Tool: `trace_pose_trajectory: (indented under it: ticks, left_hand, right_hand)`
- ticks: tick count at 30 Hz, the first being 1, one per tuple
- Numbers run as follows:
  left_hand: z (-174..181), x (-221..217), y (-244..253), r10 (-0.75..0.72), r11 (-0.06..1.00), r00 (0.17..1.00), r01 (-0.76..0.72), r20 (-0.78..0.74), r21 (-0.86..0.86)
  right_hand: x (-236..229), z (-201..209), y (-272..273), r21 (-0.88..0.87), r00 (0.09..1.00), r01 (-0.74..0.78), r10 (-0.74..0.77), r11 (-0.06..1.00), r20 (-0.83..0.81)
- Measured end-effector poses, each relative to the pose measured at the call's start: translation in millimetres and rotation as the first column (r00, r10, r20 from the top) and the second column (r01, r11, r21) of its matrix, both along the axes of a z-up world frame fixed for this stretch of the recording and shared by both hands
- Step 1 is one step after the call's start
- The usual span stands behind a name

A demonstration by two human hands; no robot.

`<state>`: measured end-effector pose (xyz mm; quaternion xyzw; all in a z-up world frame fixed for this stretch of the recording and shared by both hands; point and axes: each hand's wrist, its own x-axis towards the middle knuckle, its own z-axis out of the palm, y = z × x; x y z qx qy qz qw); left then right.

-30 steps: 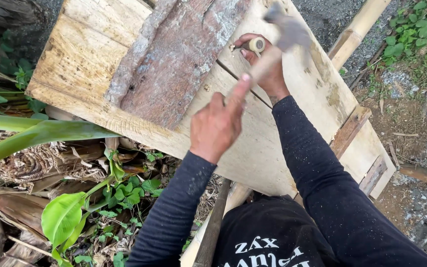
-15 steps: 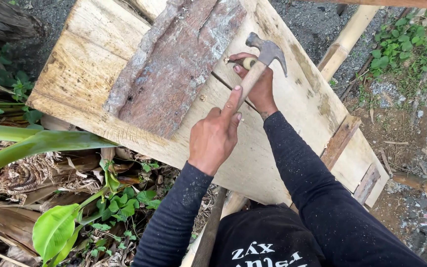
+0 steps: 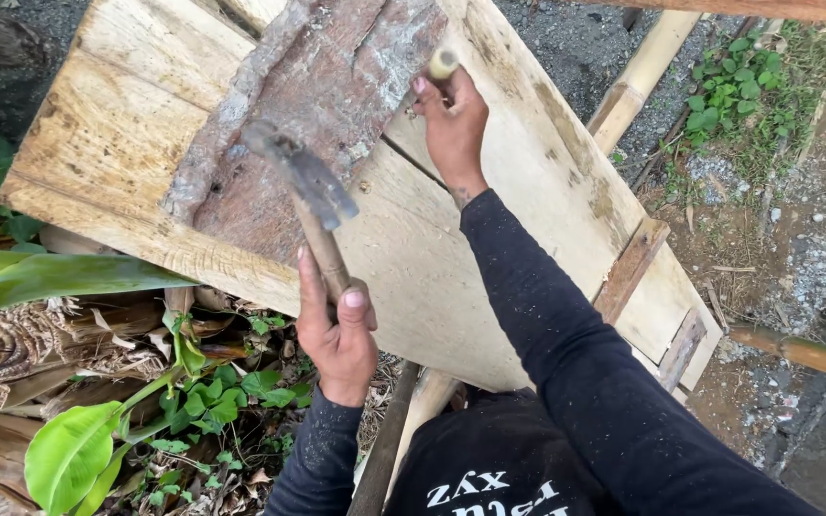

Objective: Nailing and marking a wooden board with a hammer and a nail/awl.

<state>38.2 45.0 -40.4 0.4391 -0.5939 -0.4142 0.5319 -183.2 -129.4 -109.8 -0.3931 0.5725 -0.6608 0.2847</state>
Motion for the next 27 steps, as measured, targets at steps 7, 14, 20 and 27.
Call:
trace_pose_trajectory:
  ticks: [7,14,20,27]
  left_hand:
    - [-19,41,22,0.058,0.991,0.998,-0.054,-0.033,0.124]
    - [-19,26,14,0.012,0.982,1.000,-0.011,-0.002,0.188]
    - [19,15,-15,-0.103,0.971,0.895,0.184,0.434,-0.150]
    - [22,-7,-58,0.130,0.622,0.584,0.581,0.801,-0.525]
  right_hand:
    - [-6,30,44,-0.114,0.911,-0.277,0.223,0.954,-0.348]
    - [-36,1,27,-0.198,0.960,-0.278,0.277,0.940,-0.036]
    - [-35,13,35,-0.176,0.919,-0.384,0.355,0.906,-0.173]
    - [-38,-13,47,-0.213,0.914,-0.404,0.396,0.889,-0.082]
